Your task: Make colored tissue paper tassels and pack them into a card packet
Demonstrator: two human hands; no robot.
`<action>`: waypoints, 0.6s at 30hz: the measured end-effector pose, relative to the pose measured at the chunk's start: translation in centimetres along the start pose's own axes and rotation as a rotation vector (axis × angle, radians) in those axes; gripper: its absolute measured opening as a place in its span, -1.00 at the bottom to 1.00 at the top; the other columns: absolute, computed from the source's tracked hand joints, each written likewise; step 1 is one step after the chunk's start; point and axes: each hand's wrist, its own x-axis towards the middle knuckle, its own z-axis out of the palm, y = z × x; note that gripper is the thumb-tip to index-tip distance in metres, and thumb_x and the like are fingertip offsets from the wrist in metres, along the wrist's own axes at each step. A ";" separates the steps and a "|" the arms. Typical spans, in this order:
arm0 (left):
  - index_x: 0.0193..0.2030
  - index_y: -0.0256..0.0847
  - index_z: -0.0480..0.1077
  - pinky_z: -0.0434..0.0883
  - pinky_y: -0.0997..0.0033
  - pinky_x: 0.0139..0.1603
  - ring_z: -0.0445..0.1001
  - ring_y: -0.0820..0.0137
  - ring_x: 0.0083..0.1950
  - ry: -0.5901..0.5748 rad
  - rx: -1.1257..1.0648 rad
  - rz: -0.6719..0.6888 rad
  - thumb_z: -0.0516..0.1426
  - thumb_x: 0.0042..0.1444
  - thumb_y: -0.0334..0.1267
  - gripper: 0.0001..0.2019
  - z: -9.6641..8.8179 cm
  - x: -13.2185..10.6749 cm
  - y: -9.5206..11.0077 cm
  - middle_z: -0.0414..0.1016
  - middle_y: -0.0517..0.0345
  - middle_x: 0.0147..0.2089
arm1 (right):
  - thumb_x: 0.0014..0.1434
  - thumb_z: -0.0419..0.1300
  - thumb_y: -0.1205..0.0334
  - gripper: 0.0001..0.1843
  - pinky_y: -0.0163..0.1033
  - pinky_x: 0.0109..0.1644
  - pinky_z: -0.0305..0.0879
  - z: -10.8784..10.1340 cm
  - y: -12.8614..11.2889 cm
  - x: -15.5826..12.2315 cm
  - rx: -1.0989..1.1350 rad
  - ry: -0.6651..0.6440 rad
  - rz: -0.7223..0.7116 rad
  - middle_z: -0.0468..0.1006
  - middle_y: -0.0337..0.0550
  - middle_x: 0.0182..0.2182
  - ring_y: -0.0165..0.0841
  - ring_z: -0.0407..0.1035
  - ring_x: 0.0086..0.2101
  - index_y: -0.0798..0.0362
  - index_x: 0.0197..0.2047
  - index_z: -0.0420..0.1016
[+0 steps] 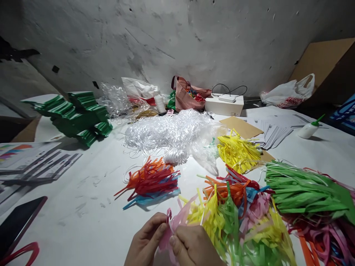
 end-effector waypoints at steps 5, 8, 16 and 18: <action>-0.30 -0.11 0.59 0.43 0.40 -0.16 0.47 0.28 -0.24 -0.060 0.104 0.120 0.25 0.18 -0.06 -0.81 0.0 -0.3 -0.1 0.52 0.12 -0.31 | 0.35 0.03 -0.13 -0.62 -0.34 -0.49 -0.02 0.0 -0.3 0.5 0.086 0.178 0.033 0.14 -0.41 -0.58 -0.45 0.12 -0.57 0.00 -0.30 0.30; -0.31 -0.12 0.61 0.42 0.36 -0.12 0.48 0.26 -0.22 -0.133 0.079 0.067 0.27 0.15 -0.02 -0.78 0.2 -0.5 0.0 0.55 0.08 -0.30 | 0.39 0.01 -0.05 -0.69 -0.35 -0.48 0.02 0.0 0.0 0.7 0.053 0.234 -0.001 0.17 -0.43 -0.57 -0.45 0.16 -0.58 0.02 -0.18 0.32; -0.47 -0.20 0.61 0.40 0.38 -0.18 0.47 0.29 -0.29 -0.024 -0.157 -0.100 0.38 -0.02 0.02 -0.70 0.2 0.4 0.5 0.51 0.13 -0.42 | 0.45 -0.04 0.12 -0.69 -0.39 -0.40 0.23 0.9 0.9 0.5 -0.266 0.230 -0.161 0.46 -0.31 -0.52 -0.43 0.39 -0.52 -0.03 -0.32 0.35; -0.57 -0.20 0.53 0.38 0.39 -0.19 0.45 0.28 -0.29 0.131 -0.103 -0.035 0.37 -0.02 0.04 -0.65 -1.0 0.8 0.7 0.50 0.14 -0.46 | 0.45 -0.04 0.14 -0.69 -0.39 -0.40 0.27 -0.6 1.6 0.2 -0.359 0.233 -0.175 0.48 -0.31 -0.52 -0.42 0.41 -0.53 -0.04 -0.32 0.37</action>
